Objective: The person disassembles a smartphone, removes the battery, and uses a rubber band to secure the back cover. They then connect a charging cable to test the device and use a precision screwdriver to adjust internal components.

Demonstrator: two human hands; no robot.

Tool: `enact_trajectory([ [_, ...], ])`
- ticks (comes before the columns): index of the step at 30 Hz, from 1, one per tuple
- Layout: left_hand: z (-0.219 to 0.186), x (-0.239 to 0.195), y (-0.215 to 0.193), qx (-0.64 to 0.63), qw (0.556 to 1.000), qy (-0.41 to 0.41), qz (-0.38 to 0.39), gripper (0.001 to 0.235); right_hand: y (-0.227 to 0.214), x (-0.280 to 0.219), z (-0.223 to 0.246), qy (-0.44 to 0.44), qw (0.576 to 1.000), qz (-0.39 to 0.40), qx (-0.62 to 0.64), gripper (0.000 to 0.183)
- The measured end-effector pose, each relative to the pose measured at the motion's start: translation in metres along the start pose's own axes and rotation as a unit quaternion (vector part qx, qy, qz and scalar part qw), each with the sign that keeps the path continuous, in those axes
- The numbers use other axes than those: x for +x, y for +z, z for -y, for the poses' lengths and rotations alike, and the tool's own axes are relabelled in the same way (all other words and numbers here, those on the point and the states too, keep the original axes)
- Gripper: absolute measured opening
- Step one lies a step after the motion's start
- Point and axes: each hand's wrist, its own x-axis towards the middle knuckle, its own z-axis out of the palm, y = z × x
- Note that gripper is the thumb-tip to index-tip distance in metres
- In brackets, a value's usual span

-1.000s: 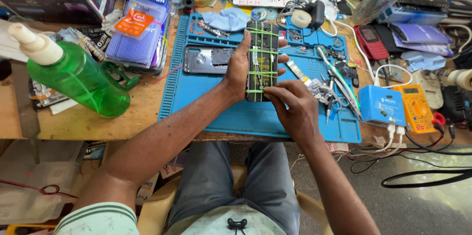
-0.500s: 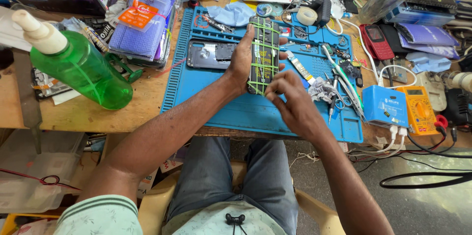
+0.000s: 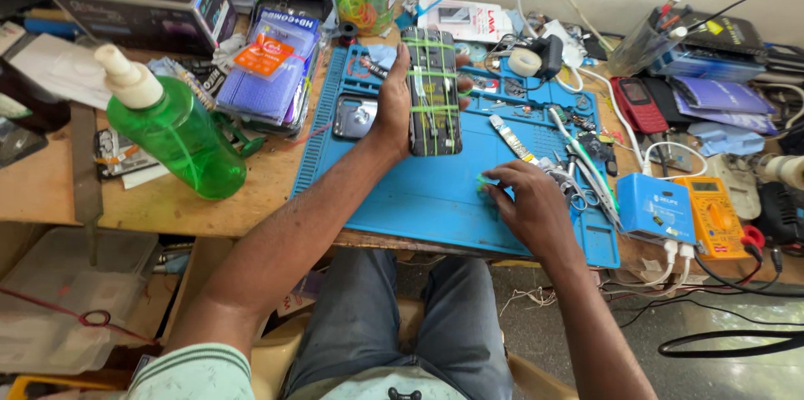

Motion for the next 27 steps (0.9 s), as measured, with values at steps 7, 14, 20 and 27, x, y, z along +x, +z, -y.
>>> enact_trajectory([
  [7, 0.008, -0.013, 0.015, 0.028, 0.998, -0.046, 0.042, 0.077, 0.002, 0.035, 0.023, -0.096, 0.982, -0.155, 0.046, 0.014],
  [14, 0.016, -0.013, 0.01, 0.023, 0.991, -0.082, 0.103, 0.074, 0.013, 0.056, 0.017, -0.226, 0.958, -0.146, -0.101, 0.013],
  [20, 0.021, -0.01, 0.005, 0.043, 0.996, -0.064, 0.038, 0.065, 0.013, 0.063, 0.005, -0.305, 0.931, -0.127, -0.155, 0.023],
  [27, 0.024, -0.012, 0.008, 0.046, 0.993, -0.106, 0.026, 0.073, 0.006, 0.069, 0.001, -0.272, 0.952, -0.036, -0.137, 0.017],
])
